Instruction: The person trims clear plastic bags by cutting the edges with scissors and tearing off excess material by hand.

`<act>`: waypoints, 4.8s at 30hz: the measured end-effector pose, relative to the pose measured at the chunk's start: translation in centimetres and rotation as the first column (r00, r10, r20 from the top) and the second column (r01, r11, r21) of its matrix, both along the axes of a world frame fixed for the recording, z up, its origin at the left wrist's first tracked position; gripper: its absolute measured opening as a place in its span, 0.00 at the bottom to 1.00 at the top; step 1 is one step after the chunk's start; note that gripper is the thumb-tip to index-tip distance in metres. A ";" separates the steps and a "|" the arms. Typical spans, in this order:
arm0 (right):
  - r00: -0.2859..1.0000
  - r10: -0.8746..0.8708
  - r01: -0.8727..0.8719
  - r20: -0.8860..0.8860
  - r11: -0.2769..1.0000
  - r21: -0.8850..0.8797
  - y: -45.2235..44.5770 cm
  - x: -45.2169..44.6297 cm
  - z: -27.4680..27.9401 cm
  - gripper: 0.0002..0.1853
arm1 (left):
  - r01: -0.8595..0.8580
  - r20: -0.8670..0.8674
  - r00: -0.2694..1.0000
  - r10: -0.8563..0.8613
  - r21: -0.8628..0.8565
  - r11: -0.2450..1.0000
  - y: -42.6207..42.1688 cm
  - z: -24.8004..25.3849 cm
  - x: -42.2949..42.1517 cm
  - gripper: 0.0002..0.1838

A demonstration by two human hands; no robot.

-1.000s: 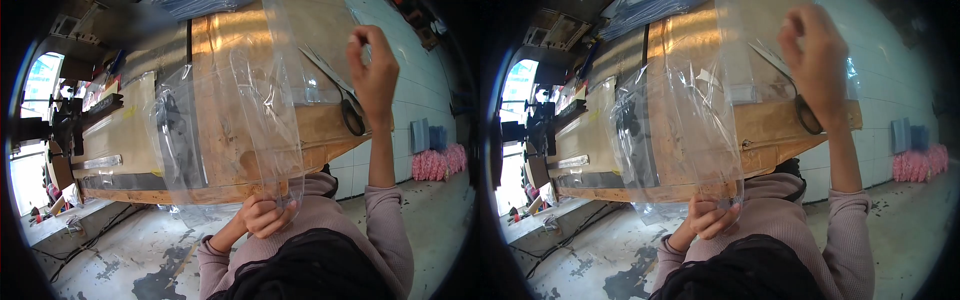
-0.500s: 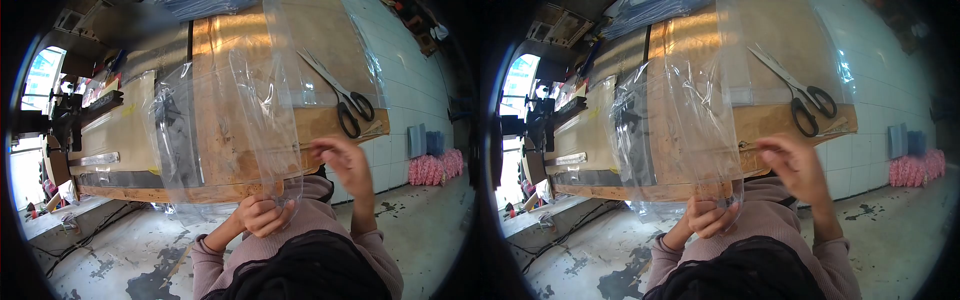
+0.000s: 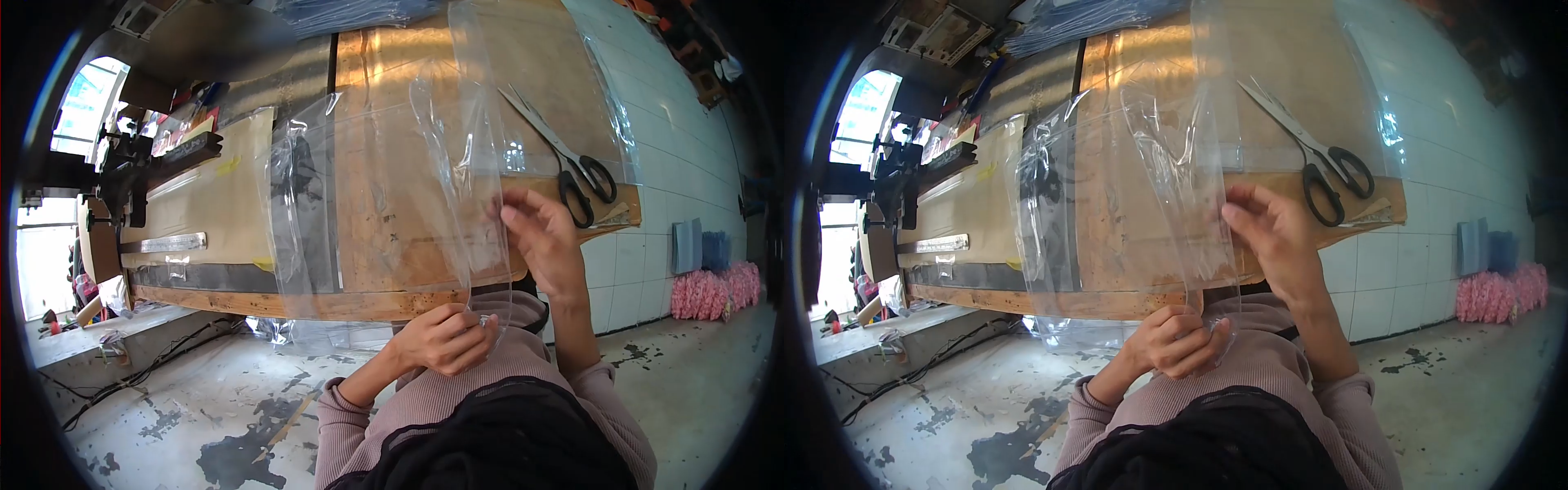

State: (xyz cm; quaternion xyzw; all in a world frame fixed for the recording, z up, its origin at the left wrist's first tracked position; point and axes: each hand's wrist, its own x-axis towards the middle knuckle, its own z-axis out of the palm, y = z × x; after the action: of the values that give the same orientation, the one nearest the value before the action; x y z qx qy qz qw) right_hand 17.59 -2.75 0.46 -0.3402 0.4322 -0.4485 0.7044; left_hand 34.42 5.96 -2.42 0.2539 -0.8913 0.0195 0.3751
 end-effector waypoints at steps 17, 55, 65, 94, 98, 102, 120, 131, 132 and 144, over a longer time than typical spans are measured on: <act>0.995 -0.093 0.085 -0.031 0.975 -0.203 -4.0 -0.2 0.1 0.06 | 0.072 0.080 0.994 -0.081 0.104 0.992 0.2 0.5 -0.2 0.19; 0.957 -0.089 -0.091 -0.277 0.812 -0.577 0.2 1.4 4.5 0.05 | 0.234 -0.148 0.972 -0.182 0.648 0.725 -16.7 13.0 5.2 0.07; 0.915 -0.281 -0.192 -0.290 0.330 -0.924 -5.6 6.1 8.1 0.04 | -0.271 0.182 0.959 0.216 0.379 0.885 -17.1 16.2 12.1 0.16; 0.877 -0.132 -0.168 -0.463 0.816 -0.552 0.8 0.3 -0.2 0.09 | -0.716 0.117 0.695 0.709 0.198 0.669 -0.5 2.1 -2.1 0.22; 0.857 0.010 -0.233 -0.516 0.900 -0.369 0.4 0.6 0.8 0.06 | -0.691 0.094 0.715 0.693 0.246 0.680 -0.5 2.2 -1.1 0.14; 0.921 0.103 -0.183 -0.375 0.966 -0.185 0.9 0.5 0.9 0.07 | -0.720 0.150 0.693 0.706 0.210 0.662 -0.6 2.2 -1.4 0.17; 0.853 0.254 -0.376 -0.456 0.905 -0.200 -2.1 0.5 1.4 0.08 | -0.709 0.092 0.704 0.704 0.141 0.691 -1.6 1.1 -2.8 0.13; 0.177 -0.635 -0.426 -0.752 0.639 -0.640 -2.6 -4.6 1.7 0.13 | -0.695 0.090 0.718 0.690 0.159 0.702 -1.4 1.5 -2.7 0.14; 0.042 -0.616 -0.485 -0.787 0.676 -0.555 -2.3 -5.7 1.7 0.16 | -0.694 0.090 0.718 0.690 0.157 0.703 -1.4 1.5 -2.6 0.14; 0.200 -0.054 -0.370 -0.978 0.920 -0.126 -3.3 -9.6 2.4 0.27 | -0.603 -0.059 0.772 0.632 0.244 0.759 -1.5 2.5 -2.0 0.22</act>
State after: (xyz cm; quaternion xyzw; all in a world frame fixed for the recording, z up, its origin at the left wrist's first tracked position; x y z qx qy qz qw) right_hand 8.02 -6.03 2.83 -0.7020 0.6541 -0.1264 0.2517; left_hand 32.43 4.45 0.09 0.5730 -0.7261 0.0300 0.3789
